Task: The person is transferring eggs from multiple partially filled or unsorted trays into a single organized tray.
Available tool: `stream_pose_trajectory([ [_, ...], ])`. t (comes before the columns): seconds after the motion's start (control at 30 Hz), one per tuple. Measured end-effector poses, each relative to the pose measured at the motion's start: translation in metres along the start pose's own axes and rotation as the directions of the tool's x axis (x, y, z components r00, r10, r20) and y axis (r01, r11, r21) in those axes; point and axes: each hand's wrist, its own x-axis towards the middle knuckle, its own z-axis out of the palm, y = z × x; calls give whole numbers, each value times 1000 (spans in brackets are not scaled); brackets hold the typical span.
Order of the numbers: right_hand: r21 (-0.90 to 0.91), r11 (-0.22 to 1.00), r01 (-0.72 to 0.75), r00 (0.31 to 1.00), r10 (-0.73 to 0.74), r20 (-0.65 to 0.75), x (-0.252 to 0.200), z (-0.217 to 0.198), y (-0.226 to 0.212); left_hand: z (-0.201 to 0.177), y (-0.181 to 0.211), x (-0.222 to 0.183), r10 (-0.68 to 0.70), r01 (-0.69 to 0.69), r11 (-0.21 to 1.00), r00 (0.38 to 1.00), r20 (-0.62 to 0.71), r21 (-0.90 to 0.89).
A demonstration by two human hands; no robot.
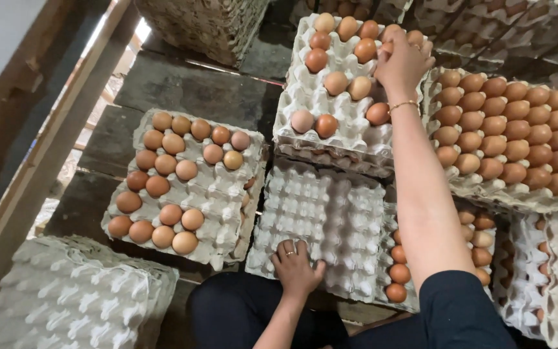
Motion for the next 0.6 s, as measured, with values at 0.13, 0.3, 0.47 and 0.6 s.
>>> stream_pose_trajectory([
  [0.13,530,843,-88,986,148,-71,-3,-41,-4,-1,-1,0,10,-9,999,1000,25,-41],
  [0.3,929,35,-369,910,218,354,-50,-114,1,2,-1,-1,25,-25,1000,1000,-7,-16],
  [0.47,562,-593,-576,681,31,732,-124,-204,10,6,-2,-4,47,-46,998,999,-26,31],
  [0.6,572,-471,-672,607,93,790,-199,-245,34,10,-5,-8,23,-24,999,999,-32,-43],
])
